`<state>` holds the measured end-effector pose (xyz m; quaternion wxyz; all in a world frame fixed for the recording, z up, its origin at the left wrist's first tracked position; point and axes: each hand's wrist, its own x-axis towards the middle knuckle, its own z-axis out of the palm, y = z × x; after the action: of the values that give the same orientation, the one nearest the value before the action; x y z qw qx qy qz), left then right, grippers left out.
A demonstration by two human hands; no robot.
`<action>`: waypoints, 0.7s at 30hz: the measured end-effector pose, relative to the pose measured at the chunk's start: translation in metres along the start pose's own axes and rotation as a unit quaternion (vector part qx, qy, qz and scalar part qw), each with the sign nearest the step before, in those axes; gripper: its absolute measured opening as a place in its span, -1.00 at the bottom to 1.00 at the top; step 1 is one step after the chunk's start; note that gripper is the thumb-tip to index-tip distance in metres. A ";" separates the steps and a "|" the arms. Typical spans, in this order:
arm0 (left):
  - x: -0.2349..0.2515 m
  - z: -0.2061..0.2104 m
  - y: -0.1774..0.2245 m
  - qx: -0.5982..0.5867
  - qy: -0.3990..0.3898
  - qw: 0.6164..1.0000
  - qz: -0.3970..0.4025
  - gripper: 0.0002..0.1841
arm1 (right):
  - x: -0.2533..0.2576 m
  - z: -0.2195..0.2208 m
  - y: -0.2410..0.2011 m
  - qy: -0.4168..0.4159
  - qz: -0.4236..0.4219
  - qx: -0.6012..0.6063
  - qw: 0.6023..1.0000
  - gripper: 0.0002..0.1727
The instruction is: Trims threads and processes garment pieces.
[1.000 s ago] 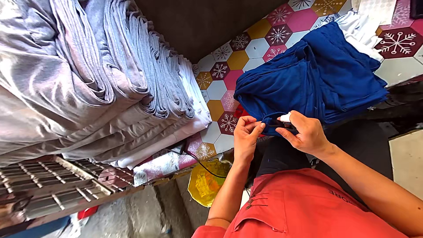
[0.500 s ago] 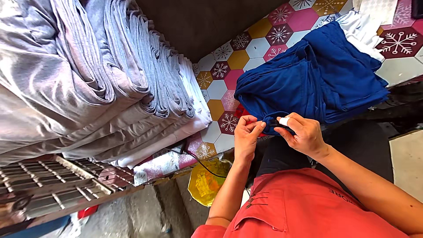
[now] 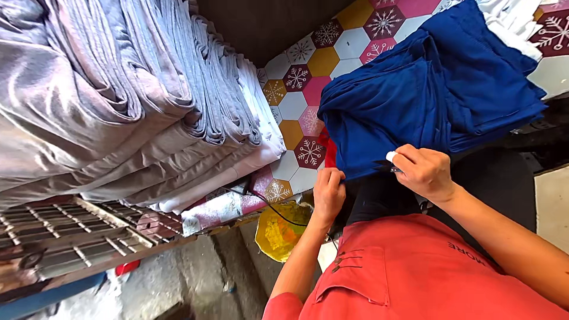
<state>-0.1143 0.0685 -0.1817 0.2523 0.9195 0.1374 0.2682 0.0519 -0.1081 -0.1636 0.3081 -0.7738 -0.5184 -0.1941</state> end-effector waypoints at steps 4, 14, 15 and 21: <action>-0.031 -0.008 -0.003 -0.035 -0.274 0.936 -0.219 -0.78 | -0.048 -0.006 -0.005 -0.150 0.106 0.125 0.975 -0.85; -0.019 0.018 0.018 -0.564 0.049 0.541 -0.622 -0.67 | -0.003 0.046 -0.045 -0.118 0.153 0.243 0.950 -0.66; -0.019 0.020 0.017 -0.568 0.059 0.535 -0.623 -0.69 | -0.001 0.055 -0.046 -0.129 0.149 0.243 0.950 -0.71; -0.021 0.022 0.020 -0.577 0.108 0.535 -0.608 -0.85 | -0.004 0.046 -0.027 -0.414 0.094 0.314 0.849 -0.85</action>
<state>-0.1163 0.0355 -0.1960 0.8135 0.2336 0.5054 0.1681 0.0247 -0.0728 -0.1927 0.3079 -0.6897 -0.5557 0.3474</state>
